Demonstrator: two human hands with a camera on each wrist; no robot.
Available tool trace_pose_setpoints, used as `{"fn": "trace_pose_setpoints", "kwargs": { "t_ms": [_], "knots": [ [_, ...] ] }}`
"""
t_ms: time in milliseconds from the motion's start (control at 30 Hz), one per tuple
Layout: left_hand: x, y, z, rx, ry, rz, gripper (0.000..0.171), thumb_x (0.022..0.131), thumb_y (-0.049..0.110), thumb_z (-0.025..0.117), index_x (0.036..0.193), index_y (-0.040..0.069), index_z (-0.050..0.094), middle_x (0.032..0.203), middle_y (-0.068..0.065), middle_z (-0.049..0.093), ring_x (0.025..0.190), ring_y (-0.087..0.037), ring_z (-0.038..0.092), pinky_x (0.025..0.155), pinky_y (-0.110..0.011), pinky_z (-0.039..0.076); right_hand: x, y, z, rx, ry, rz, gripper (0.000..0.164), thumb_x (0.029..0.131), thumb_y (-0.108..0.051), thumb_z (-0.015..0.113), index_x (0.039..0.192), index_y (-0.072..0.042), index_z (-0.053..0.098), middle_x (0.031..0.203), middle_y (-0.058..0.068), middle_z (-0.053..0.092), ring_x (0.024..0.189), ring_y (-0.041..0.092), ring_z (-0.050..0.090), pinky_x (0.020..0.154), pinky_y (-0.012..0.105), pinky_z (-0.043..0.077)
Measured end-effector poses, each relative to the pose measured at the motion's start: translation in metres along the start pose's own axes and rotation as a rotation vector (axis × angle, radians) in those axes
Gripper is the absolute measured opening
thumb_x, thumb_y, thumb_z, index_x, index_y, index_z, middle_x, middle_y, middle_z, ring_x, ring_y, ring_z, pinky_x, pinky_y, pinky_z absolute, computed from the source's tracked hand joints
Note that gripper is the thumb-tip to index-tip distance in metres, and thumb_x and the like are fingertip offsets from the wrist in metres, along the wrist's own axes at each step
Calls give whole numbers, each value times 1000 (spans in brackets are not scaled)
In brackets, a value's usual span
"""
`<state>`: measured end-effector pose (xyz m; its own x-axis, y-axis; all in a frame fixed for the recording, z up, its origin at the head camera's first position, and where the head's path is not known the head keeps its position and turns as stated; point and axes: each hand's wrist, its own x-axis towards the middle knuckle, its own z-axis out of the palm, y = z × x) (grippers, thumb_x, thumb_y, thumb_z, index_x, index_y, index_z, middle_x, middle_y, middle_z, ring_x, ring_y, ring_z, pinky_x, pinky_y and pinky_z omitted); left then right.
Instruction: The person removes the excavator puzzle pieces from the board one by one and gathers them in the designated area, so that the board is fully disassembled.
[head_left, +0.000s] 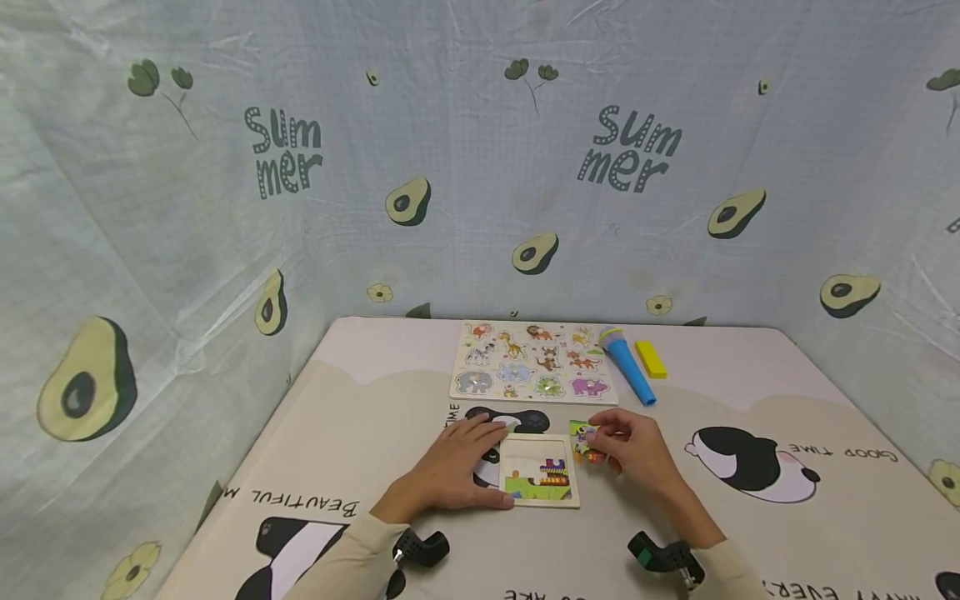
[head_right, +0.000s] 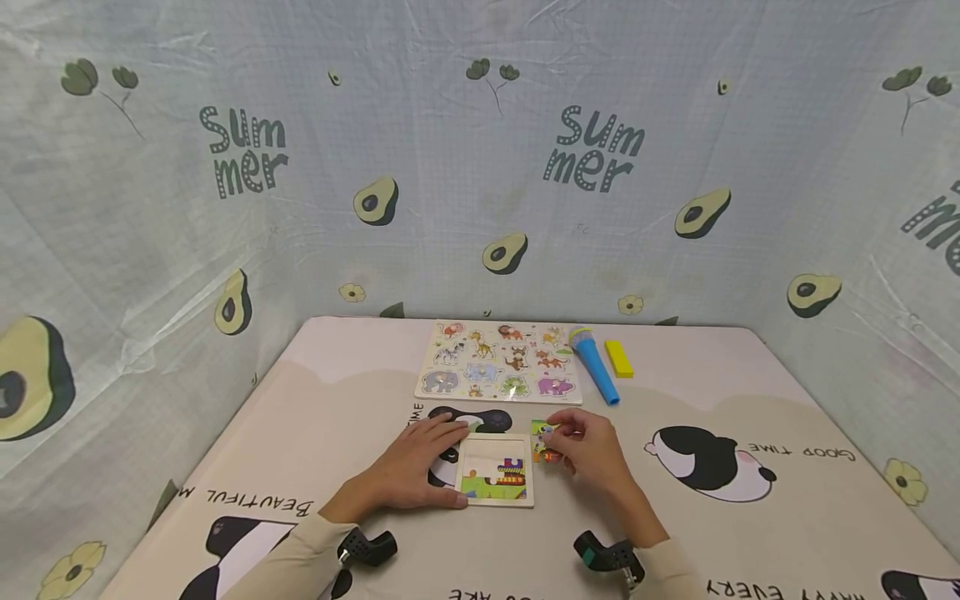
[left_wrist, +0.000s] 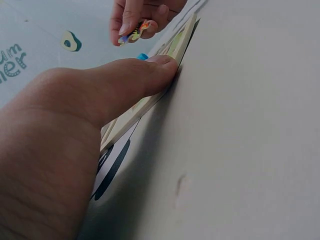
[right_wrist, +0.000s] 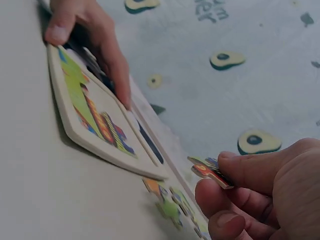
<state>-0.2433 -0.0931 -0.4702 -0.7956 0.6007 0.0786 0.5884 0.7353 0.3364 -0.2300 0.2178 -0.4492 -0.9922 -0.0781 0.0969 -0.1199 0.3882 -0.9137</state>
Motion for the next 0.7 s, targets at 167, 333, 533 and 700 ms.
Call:
{"fn": "trace_pose_setpoints", "kwargs": {
  "t_ms": [167,333,533,700],
  "knots": [
    [0,0,0,0,1,1,103,74,80,65,156,22,42,161,5,39,154,-22,24,124,-50,19,2,9,-11,-66,42,35,23,93,-11,74,112,2,70,86,9,66,58,17,54,48,24,48],
    [0,0,0,1,2,-4,103,74,80,64,156,23,42,161,5,39,154,-22,23,124,-51,20,4,14,-15,-161,61,78,23,93,-15,75,111,-1,74,84,6,66,61,18,56,48,25,47],
    [-1,0,-1,-7,-4,-9,102,74,80,65,156,23,42,161,5,38,154,-22,23,124,-51,19,4,18,-18,-174,52,140,20,92,-12,75,107,1,73,74,5,64,53,17,57,46,25,47],
    [-1,1,-1,-7,-7,-13,102,74,80,65,156,22,42,162,5,38,154,-23,24,124,-51,19,3,20,-19,-203,52,144,22,88,-14,79,103,0,72,70,5,62,50,16,57,44,23,45]
  ]
}}
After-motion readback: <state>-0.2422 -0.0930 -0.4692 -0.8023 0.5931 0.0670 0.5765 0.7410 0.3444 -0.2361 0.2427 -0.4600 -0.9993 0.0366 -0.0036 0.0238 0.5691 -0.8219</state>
